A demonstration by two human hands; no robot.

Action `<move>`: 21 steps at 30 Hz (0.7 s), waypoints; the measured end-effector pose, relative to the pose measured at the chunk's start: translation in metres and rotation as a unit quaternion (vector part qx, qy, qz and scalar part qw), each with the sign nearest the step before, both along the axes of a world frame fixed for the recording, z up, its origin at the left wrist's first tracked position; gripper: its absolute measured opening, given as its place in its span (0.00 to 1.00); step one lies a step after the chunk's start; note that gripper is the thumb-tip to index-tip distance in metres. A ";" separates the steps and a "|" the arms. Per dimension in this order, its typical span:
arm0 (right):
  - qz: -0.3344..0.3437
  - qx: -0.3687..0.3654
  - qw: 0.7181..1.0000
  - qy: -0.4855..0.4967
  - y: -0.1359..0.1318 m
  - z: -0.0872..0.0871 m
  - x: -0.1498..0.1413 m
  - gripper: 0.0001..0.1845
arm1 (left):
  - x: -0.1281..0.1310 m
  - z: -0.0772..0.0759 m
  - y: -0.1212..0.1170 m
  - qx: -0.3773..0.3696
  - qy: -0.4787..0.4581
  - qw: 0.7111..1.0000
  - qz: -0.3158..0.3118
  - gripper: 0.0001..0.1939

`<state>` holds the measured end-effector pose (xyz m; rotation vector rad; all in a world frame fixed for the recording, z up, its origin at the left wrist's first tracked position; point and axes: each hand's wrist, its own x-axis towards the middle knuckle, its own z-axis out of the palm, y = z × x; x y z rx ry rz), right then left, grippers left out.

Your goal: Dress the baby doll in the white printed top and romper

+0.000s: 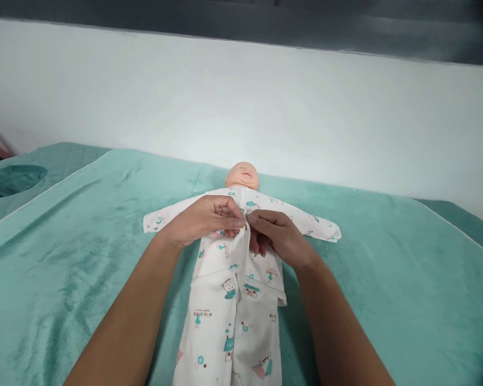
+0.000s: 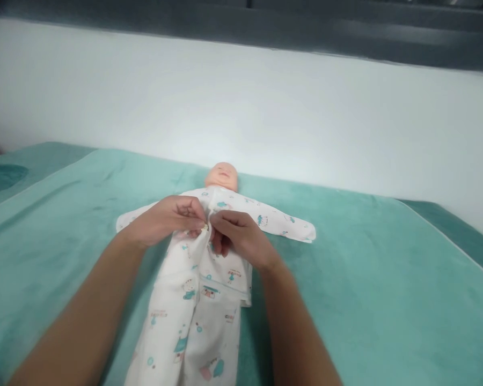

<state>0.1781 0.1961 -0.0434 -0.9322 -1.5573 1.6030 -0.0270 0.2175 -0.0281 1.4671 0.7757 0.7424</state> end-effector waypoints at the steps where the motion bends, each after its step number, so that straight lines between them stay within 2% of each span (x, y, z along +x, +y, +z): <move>1: 0.003 0.000 1.000 0.005 0.000 -0.001 0.001 0.20 | 0.000 0.000 0.000 0.001 -0.001 1.000 0.004 0.07; 6: 0.011 0.020 0.999 -0.035 0.001 -0.001 0.003 0.12 | 0.001 0.000 0.000 0.001 0.004 1.000 0.014 0.10; 9: -0.019 0.032 0.996 -0.076 0.000 0.000 0.000 0.12 | 0.000 0.000 0.001 -0.007 0.012 1.000 0.010 0.11; 14: -0.092 0.104 0.985 -0.107 -0.003 0.000 -0.008 0.11 | 0.000 -0.002 0.003 -0.023 0.010 0.999 0.026 0.11; 21: -0.108 0.132 0.977 -0.132 -0.005 0.000 -0.013 0.14 | -0.002 0.005 0.000 0.005 0.080 0.996 0.026 0.09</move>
